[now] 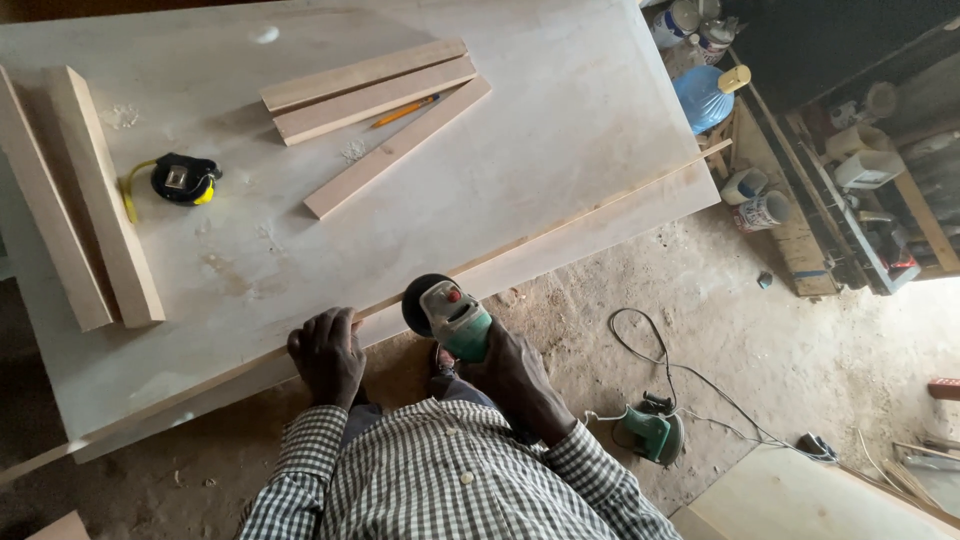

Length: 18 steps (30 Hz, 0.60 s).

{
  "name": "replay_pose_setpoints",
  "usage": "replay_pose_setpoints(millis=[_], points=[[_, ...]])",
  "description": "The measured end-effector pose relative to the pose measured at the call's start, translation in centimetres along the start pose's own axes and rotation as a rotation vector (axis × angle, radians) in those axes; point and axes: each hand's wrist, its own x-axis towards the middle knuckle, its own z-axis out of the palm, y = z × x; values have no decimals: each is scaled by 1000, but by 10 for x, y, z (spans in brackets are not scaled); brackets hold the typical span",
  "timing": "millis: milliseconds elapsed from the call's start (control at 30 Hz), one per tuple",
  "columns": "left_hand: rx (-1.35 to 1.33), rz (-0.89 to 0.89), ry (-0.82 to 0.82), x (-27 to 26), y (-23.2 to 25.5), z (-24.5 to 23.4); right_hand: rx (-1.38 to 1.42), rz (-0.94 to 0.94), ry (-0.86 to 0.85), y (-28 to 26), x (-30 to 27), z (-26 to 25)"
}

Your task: The person uses a handheld power sander to smooth the surface of a long wooden plank on a workbench. They then switch to a circular saw to cut the plank at a marked line.

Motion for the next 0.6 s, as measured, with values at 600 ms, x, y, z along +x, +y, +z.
replay_pose_setpoints(millis=[600], points=[[17, -18, -17, -3, 0, -1, 422, -219, 175, 60, 56, -40]])
